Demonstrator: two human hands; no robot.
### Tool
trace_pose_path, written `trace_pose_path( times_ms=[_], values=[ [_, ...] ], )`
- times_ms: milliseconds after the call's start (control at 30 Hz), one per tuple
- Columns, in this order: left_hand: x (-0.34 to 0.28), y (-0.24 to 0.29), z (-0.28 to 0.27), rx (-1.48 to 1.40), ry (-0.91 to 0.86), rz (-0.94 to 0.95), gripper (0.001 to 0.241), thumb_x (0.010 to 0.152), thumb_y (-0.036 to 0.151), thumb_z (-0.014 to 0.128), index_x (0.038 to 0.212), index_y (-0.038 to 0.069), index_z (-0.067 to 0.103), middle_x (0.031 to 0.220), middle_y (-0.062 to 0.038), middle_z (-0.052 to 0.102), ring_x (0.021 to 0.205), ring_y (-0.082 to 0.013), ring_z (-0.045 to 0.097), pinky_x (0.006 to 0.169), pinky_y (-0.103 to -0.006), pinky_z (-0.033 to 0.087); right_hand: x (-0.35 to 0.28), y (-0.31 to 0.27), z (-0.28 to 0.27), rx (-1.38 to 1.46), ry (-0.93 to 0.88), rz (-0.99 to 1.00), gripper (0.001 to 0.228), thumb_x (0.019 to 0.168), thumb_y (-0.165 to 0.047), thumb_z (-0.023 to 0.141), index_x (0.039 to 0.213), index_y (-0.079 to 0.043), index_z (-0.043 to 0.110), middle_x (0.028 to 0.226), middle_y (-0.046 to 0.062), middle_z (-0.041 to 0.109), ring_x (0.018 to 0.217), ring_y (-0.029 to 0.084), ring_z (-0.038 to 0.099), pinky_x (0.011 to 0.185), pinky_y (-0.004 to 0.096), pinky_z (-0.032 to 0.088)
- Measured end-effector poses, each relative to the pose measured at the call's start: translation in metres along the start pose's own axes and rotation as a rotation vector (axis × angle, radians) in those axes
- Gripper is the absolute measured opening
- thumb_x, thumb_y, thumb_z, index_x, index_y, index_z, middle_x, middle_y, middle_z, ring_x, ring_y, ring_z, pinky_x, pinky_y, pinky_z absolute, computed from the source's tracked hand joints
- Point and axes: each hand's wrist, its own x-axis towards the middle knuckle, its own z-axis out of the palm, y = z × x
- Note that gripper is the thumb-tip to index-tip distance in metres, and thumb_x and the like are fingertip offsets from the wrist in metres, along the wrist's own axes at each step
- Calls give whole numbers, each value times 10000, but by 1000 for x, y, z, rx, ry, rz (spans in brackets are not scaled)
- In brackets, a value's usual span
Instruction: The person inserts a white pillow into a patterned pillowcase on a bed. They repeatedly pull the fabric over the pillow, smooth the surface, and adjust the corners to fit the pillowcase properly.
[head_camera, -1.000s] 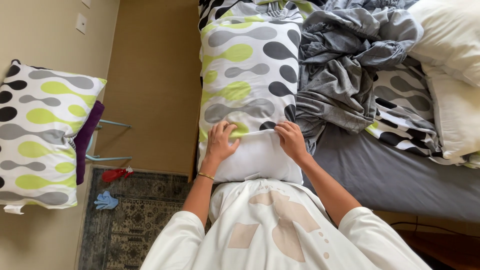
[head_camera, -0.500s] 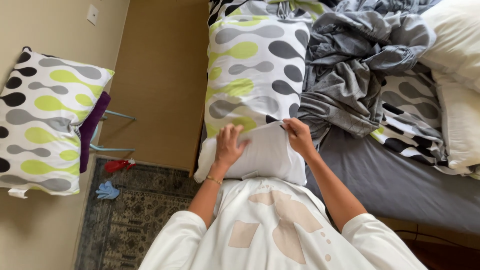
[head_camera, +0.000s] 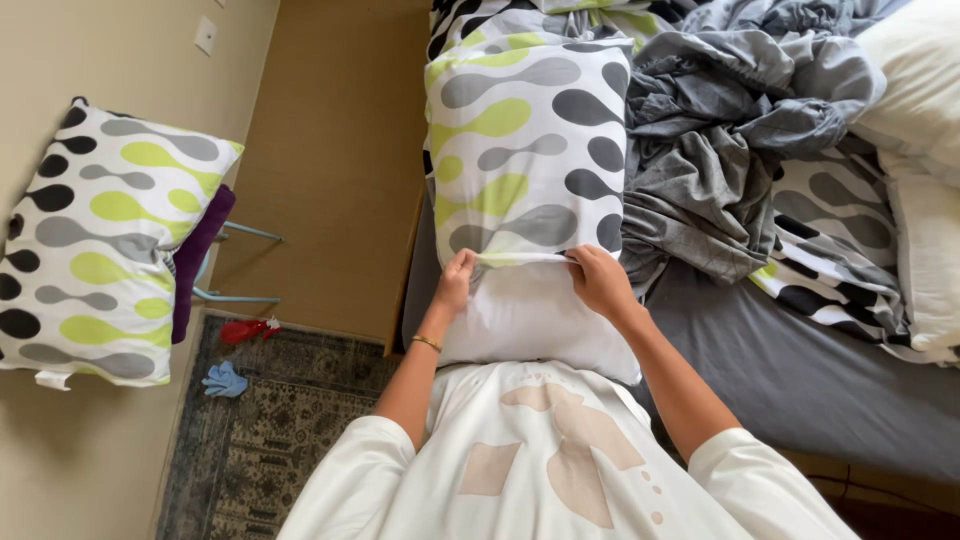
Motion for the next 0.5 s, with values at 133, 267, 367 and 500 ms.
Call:
trace_pose_path(
  times_ms=[133, 267, 367, 500],
  values=[
    [-28, 36, -14, -54, -107, -74, 408, 1025, 511, 552, 1236, 200, 712, 1302, -137, 686, 1279, -354, 588, 1134, -466, 408, -8, 21, 32, -110, 7, 68, 174, 946, -173, 669, 1110, -143, 715, 875, 151, 729, 832, 386, 714, 731, 495, 577],
    [-50, 81, -49, 397, -217, 106, 355, 1058, 469, 445, 984, 225, 692, 908, -103, 717, 957, -339, 681, 908, -461, 514, -3, 12, 19, -100, -657, 282, 304, 963, -384, 585, 909, -107, 698, 840, 251, 721, 874, 485, 697, 827, 536, 562],
    [-61, 66, -34, 302, -249, 108, 330, 1055, 371, 460, 1090, 127, 678, 1042, -186, 696, 1084, -374, 631, 1002, -481, 466, 7, -3, 15, -131, -352, 148, 142, 927, -261, 636, 906, -131, 691, 791, 149, 671, 789, 390, 674, 728, 466, 556],
    [-82, 107, -36, 397, -484, 37, 398, 1030, 344, 486, 1242, 70, 680, 1295, -219, 675, 1296, -417, 556, 1171, -514, 374, 7, -2, 36, -233, 17, -63, 76, 872, -142, 688, 924, -195, 672, 769, 13, 581, 726, 269, 628, 653, 385, 526]
  ],
)
